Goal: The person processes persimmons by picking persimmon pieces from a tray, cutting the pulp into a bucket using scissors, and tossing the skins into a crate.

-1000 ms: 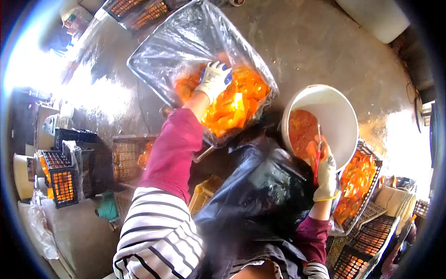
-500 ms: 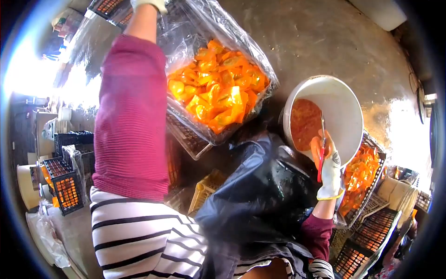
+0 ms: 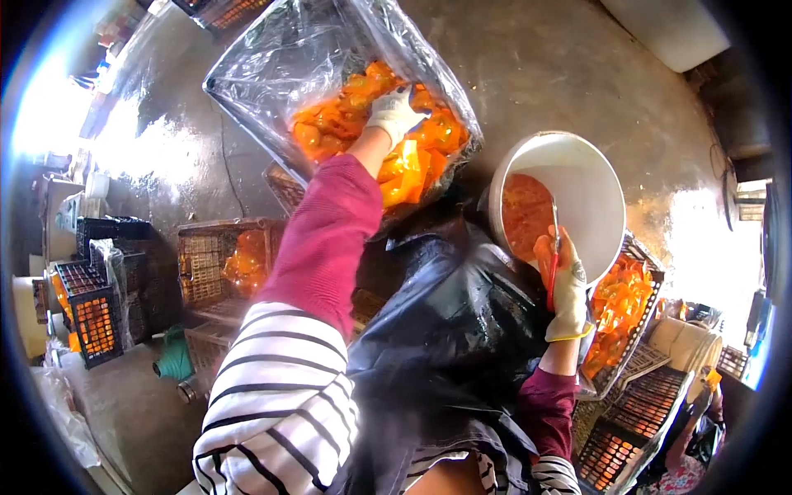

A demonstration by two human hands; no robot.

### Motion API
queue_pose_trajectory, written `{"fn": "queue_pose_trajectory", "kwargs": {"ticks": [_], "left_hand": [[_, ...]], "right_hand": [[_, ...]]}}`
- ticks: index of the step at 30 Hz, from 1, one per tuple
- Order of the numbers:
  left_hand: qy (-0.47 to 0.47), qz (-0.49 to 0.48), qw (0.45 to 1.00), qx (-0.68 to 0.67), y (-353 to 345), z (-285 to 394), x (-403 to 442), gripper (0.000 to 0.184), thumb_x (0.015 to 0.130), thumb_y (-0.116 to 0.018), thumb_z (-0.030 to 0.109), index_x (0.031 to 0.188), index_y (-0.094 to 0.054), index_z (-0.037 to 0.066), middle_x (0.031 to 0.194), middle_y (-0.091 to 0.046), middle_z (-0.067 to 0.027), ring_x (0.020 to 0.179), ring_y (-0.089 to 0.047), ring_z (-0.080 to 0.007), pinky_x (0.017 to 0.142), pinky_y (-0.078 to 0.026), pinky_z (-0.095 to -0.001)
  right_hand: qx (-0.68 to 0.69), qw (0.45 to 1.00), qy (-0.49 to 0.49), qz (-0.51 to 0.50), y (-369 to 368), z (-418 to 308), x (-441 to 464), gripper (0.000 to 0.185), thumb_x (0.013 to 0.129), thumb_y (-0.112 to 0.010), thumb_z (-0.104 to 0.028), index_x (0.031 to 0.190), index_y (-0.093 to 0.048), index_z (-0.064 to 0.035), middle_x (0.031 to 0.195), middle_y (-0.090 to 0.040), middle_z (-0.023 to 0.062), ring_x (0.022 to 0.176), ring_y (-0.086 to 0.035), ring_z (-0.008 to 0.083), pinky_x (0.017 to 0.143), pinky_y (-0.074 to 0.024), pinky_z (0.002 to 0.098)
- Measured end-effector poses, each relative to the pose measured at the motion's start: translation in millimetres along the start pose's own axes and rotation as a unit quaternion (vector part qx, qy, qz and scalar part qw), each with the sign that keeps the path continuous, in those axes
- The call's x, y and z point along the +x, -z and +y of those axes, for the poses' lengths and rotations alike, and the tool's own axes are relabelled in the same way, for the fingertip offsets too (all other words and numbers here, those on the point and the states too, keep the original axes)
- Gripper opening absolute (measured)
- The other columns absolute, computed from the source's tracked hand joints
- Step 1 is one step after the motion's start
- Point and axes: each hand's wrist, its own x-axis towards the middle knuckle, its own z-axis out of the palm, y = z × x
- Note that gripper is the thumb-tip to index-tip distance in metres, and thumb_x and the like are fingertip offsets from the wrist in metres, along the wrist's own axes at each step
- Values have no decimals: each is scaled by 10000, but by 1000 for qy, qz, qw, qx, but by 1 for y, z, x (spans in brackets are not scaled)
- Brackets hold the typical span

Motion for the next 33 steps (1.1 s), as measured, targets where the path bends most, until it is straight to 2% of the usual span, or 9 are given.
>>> {"fn": "queue_pose_trajectory", "kwargs": {"ticks": [3, 4, 7, 9, 12, 15, 19, 25, 33], "left_hand": [[54, -136, 989, 1, -15, 0, 19, 606, 774, -651, 518, 1266, -550, 177, 1198, -609, -133, 1103, -573, -299, 934, -452, -400], [69, -149, 986, -33, -22, -6, 20, 579, 769, -664, 506, 1232, -580, 170, 1196, -610, -129, 1096, -577, -289, 930, -454, -392], [30, -110, 990, -86, -20, -11, 4, 511, 776, -670, 481, 1144, -628, 128, 1108, -649, -132, 1022, -610, -305, 864, -483, -390], [215, -145, 930, -261, 7, -7, -6, 440, 787, -667, 453, 1007, -666, 72, 846, -692, -74, 820, -654, -270, 747, -502, -347], [349, -22, 669, -656, 22, -32, -17, 430, 815, -649, 388, 1113, -606, 81, 996, -653, -87, 920, -620, -237, 826, -492, -352], [222, 21, 237, -946, 42, -33, -34, 447, 822, -686, 285, 1180, -551, 54, 1211, -550, -151, 1117, -519, -329, 939, -473, -455], [213, -23, 261, -941, 70, 32, -52, 423, 834, -697, 238, 1194, -555, 67, 1177, -585, -129, 1107, -540, -326, 964, -463, -431], [103, -171, 494, -846, 16, 169, -81, 366, 902, -600, 237, 1208, -558, 41, 1112, -627, -136, 1010, -608, -288, 878, -503, -392], [68, -256, 591, -762, -1, 213, -102, 400, 919, -561, 298, 1222, -548, 37, 1102, -633, -154, 947, -631, -268, 816, -512, -367]], "right_hand": [[-55, 996, 73, -7, 5, 5, 2, 323, 923, -498, 12, 1246, -521, 11, 1006, -595, 94, 863, -586, 150, 761, -491, 232], [194, 981, -18, 19, -1, -5, -4, 326, 923, -507, 9, 1248, -516, 26, 1011, -603, 96, 859, -595, 158, 791, -499, 249], [12, 999, 25, -16, 10, 1, 8, 330, 919, -504, 9, 1248, -514, 32, 1035, -614, 112, 884, -612, 187, 835, -502, 269], [8, 998, 58, -1, 16, 10, 8, 320, 915, -499, 15, 1233, -524, 34, 1004, -634, 126, 908, -617, 182, 814, -502, 265], [-203, 968, 149, -16, 27, 14, 7, 297, 918, -519, -28, 1211, -543, 16, 929, -657, 101, 860, -620, 149, 755, -490, 258], [-276, 944, 182, -4, 29, 16, 6, 291, 915, -546, -89, 1197, -558, -14, 880, -669, 107, 807, -628, 165, 722, -485, 280], [-383, 893, 237, 7, 38, 25, 15, 317, 915, -543, -188, 1211, -563, -76, 894, -655, 187, 801, -640, 299, 725, -487, 359], [-445, 871, 206, -25, 31, -7, -1, 374, 922, -501, -278, 1259, -546, -123, 1115, -618, 206, 1067, -587, 332, 880, -451, 385], [-113, 980, 156, -55, 62, -16, 18, 248, 903, -604, -131, 1131, -607, -33, 1002, -650, 47, 916, -579, 110, 788, -460, 246]]}}
